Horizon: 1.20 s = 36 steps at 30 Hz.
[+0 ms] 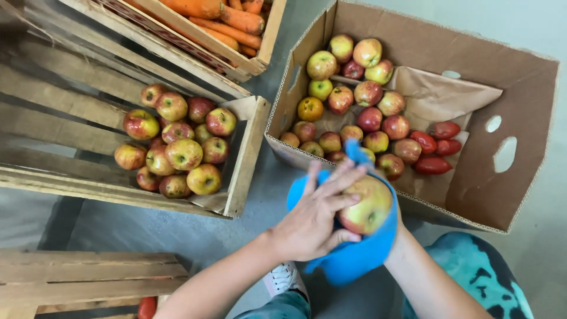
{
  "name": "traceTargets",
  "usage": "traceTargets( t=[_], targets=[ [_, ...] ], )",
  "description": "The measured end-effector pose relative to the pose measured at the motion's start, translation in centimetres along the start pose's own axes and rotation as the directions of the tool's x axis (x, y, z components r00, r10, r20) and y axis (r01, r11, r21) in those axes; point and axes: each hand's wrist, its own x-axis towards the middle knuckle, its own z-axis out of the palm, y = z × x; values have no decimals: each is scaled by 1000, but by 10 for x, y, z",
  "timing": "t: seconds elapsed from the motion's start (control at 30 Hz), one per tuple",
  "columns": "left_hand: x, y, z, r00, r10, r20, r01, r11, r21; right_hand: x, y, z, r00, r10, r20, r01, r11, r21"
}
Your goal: The person repeatedly picks apples from a wooden crate and wipes each one with a blue cloth. After wiping, the person places the apple into a cardboard box. The person continues this process for multiple apples throughout the clip.
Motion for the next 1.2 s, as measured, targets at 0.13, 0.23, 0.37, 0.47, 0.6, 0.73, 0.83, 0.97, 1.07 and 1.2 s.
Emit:
traceTargets(
  t=[0.13, 0.23, 0.37, 0.47, 0.6, 0.73, 0.83, 0.97, 1.07, 1.2],
  targets=[
    [-9, -5, 5, 991, -129, 41, 129, 992, 6, 7, 5, -18, 1000, -13, 17, 14, 996, -88],
    [-9, -10, 9, 986, -158, -47, 162, 981, 111, 16, 7, -26, 999, -27, 41, 33, 987, -158],
    [-1, -11, 5, 970, -98, -224, 128, 984, 123, 17, 8, -38, 996, -51, 76, 68, 968, -242],
    [3, -8, -1, 987, -89, -137, 100, 992, 81, 15, 8, -39, 990, -73, 123, 107, 949, -298],
    [12, -5, -19, 989, -126, 79, 137, 979, -149, 14, 2, -49, 981, -114, 160, 167, 913, -373],
    [18, -8, -19, 964, -198, 179, 248, 912, -326, 17, -3, -54, 968, -148, 202, 226, 865, -449],
    [16, -14, -11, 954, -293, 65, 290, 956, 51, 25, 2, -60, 960, -154, 235, 256, 824, -506],
    [8, -24, -4, 961, -268, -71, 277, 925, 259, 32, 3, -71, 943, -159, 294, 288, 832, -475],
    [10, -21, -11, 979, -194, -62, 203, 918, 341, 50, 2, -83, 895, -134, 425, 288, 901, -324],
    [31, -5, -37, 996, -10, 92, -11, 975, 223, 50, -11, -82, 822, -10, 569, 225, 924, -308]
  ],
)
